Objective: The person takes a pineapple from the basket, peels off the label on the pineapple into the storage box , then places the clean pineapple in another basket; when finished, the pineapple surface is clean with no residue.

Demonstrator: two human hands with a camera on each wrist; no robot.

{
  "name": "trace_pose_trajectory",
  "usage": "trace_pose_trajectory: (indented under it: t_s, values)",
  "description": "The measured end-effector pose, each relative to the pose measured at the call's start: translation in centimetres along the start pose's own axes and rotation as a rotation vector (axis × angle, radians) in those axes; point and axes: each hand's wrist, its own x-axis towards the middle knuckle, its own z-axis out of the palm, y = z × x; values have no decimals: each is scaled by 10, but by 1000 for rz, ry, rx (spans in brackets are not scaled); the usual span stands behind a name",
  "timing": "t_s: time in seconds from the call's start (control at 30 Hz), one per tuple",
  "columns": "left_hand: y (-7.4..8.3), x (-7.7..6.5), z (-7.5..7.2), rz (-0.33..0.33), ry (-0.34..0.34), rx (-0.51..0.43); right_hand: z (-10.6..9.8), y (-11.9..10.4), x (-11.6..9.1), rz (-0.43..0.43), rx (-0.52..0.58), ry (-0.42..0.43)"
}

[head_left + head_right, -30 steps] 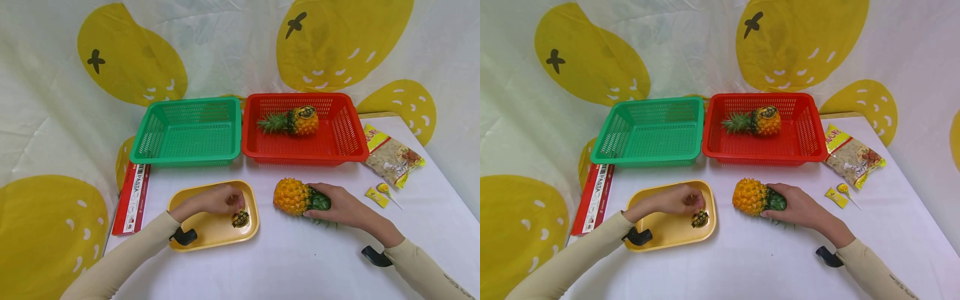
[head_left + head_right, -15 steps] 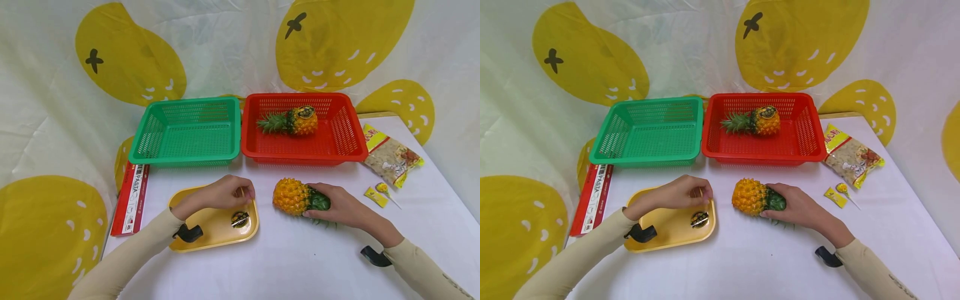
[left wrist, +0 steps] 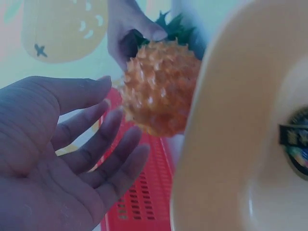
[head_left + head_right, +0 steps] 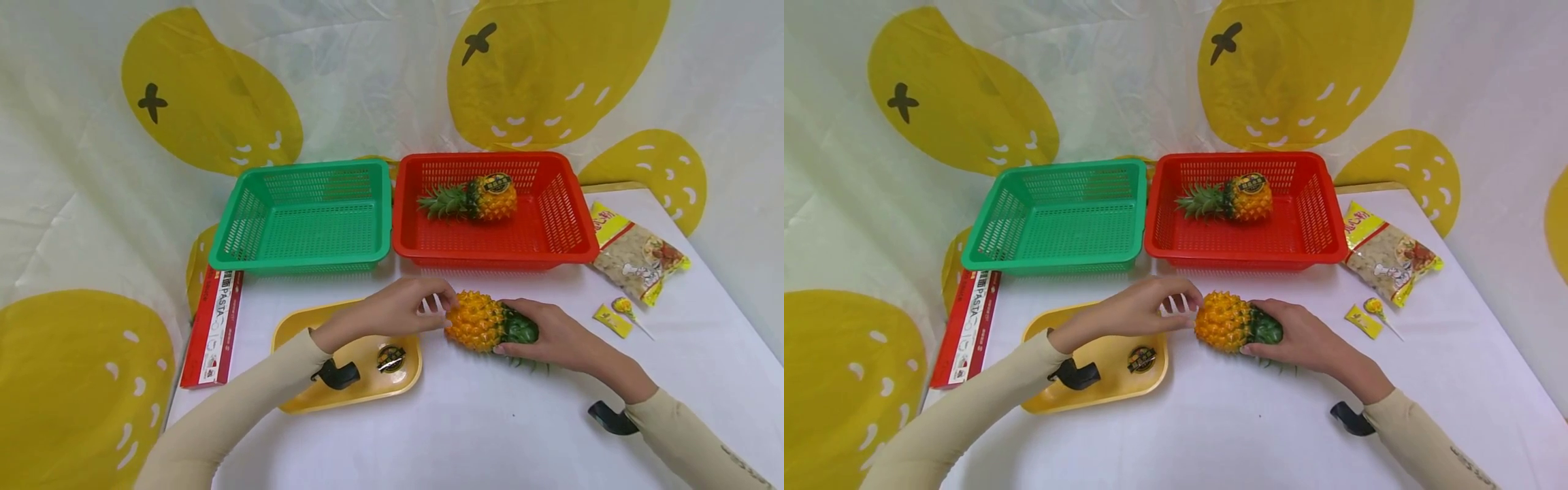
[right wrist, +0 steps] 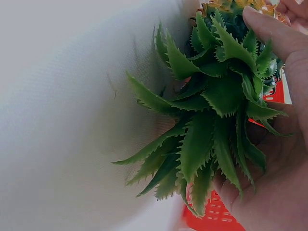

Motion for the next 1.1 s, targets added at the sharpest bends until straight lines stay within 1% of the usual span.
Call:
trace_pose_trajectory:
  t_s: [0.07,0.2,0.27,0.37,0.53,0.77,0.9,1.1]
  values:
    - [3,7,2,3,8,19,0,0,0,-1,0,1]
    - [7,21,8,-6,10,102,0,0,0,-8,5,7]
    - [8,26,12,-21,3,140,0,0,0,-10,13,8]
    - [8,30,16,-47,-14,166,1,-1,0,-10,19,3]
    - [6,35,21,-81,-30,180,1,-1,2,-5,9,2]
    - [5,49,28,-72,-51,191,0,1,1,0,17,0]
    - [5,57,31,-71,-60,177,0,1,1,-3,14,4]
    - [3,66,37,-109,-89,154,0,0,0,7,25,0]
